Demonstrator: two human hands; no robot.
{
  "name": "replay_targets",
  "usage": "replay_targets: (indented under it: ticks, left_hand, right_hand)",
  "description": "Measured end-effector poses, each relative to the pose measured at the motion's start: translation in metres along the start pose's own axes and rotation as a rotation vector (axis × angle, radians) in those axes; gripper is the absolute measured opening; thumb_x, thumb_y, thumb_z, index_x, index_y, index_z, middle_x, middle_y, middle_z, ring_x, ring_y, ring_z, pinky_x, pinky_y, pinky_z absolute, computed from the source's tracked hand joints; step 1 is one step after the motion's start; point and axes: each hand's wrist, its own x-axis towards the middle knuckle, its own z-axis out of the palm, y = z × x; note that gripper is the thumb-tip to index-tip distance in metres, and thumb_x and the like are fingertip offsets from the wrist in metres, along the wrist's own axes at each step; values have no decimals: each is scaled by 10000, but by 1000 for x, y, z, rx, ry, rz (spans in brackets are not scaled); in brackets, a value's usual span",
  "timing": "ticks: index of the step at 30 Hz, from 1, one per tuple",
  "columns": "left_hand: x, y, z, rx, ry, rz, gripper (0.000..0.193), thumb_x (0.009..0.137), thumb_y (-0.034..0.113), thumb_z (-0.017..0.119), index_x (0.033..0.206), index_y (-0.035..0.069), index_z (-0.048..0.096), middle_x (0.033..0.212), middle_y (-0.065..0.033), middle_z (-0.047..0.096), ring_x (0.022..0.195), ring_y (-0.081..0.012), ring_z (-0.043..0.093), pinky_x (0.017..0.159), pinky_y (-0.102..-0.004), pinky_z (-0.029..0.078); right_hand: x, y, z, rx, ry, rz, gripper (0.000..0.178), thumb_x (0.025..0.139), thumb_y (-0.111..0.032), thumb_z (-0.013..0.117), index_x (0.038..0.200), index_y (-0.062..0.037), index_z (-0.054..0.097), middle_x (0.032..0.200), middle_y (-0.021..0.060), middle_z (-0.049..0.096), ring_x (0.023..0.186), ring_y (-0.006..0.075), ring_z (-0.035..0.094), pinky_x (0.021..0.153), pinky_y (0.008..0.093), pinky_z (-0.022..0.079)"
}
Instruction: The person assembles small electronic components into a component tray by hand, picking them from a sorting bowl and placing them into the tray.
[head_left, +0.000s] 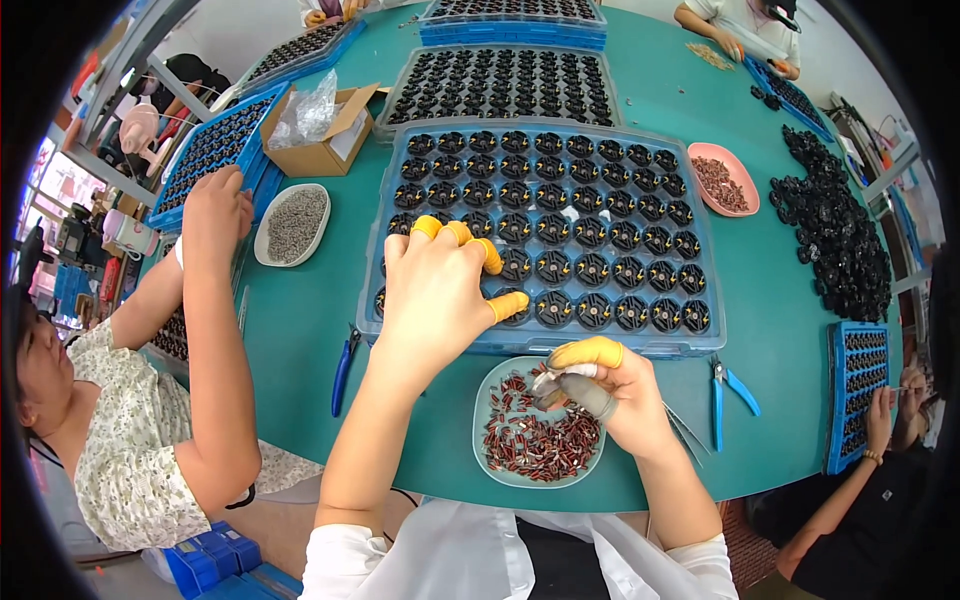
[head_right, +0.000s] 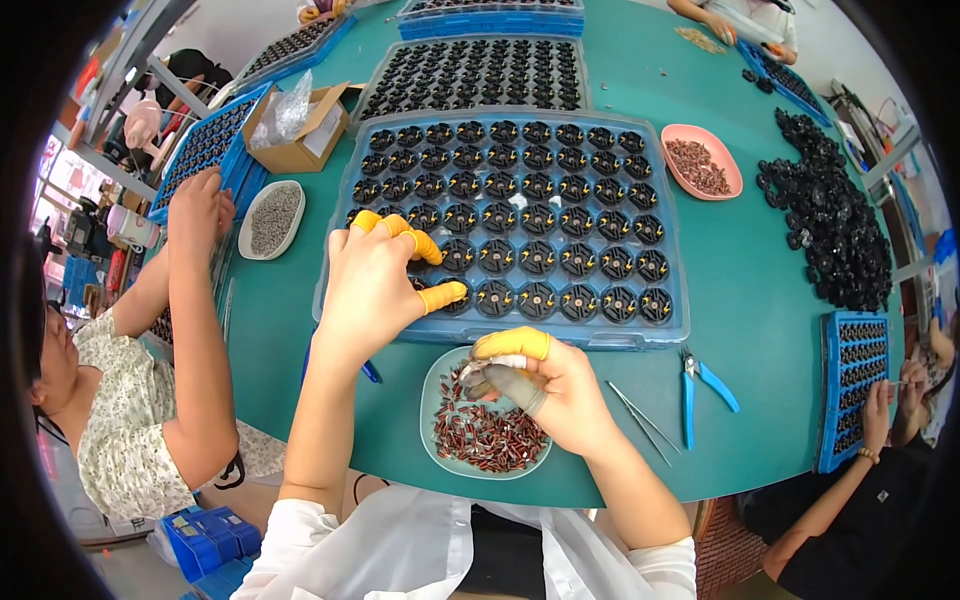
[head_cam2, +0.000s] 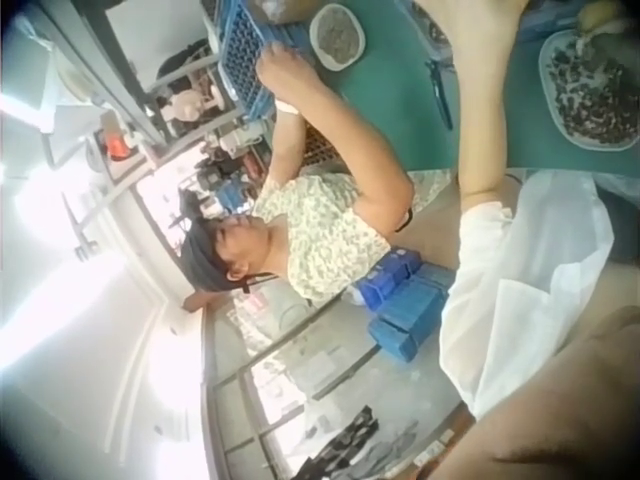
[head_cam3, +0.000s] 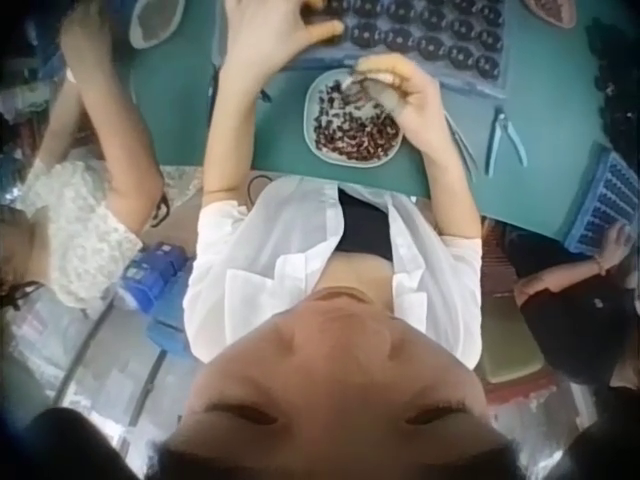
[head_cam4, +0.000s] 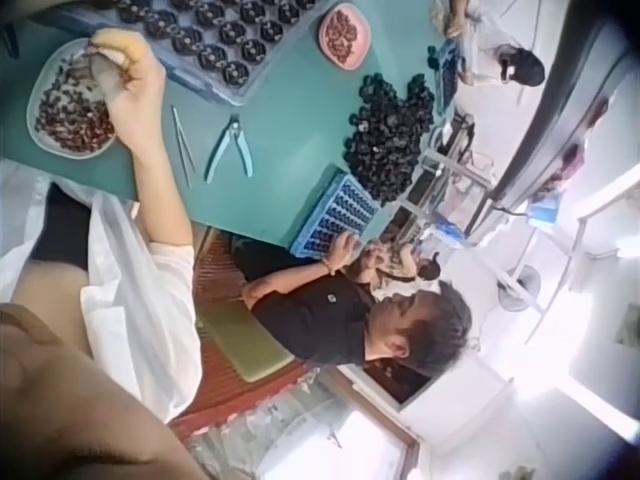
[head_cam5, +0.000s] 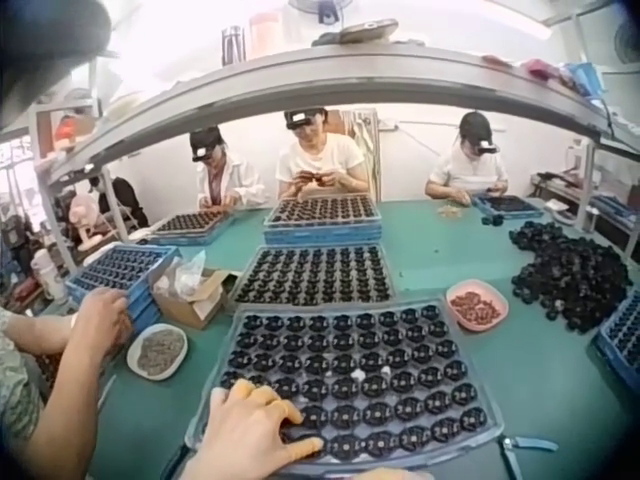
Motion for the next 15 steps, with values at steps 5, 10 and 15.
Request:
replay_targets:
  ticks: [5, 10, 15]
  left_hand:
    - [3, 4, -8, 51, -65, 5, 362, 517, 377, 714, 693, 72, 628, 711, -52, 552, 797, -227, 477, 719, -337, 308]
    - [5, 2, -7, 60, -53, 26, 345, 520, 359, 717, 677, 65, 626, 697, -60, 552, 780, -229, 483, 713, -338, 297]
    - [6, 1, -7, 34, -50, 37, 317, 545, 339, 708, 698, 72, 633, 688, -54, 550, 771, -233, 482, 722, -340, 298]
  right_hand:
    - [-5, -8, -7, -1029, -391, -149, 176, 622, -87, 645, 784, -84, 576, 782, 45, 571, 648, 238, 555, 598, 309, 455]
    - [-2, -8, -7, -1277, -275, -205, 156, 610, -117, 645, 750, -76, 590, 699, 72, 508, 657, 245, 527, 577, 346, 439]
    - [5, 13, 15, -1400, -157, -219, 193, 664, -169, 625, 814, -54, 584, 695, 78, 501, 534, 242, 532, 473, 345, 433]
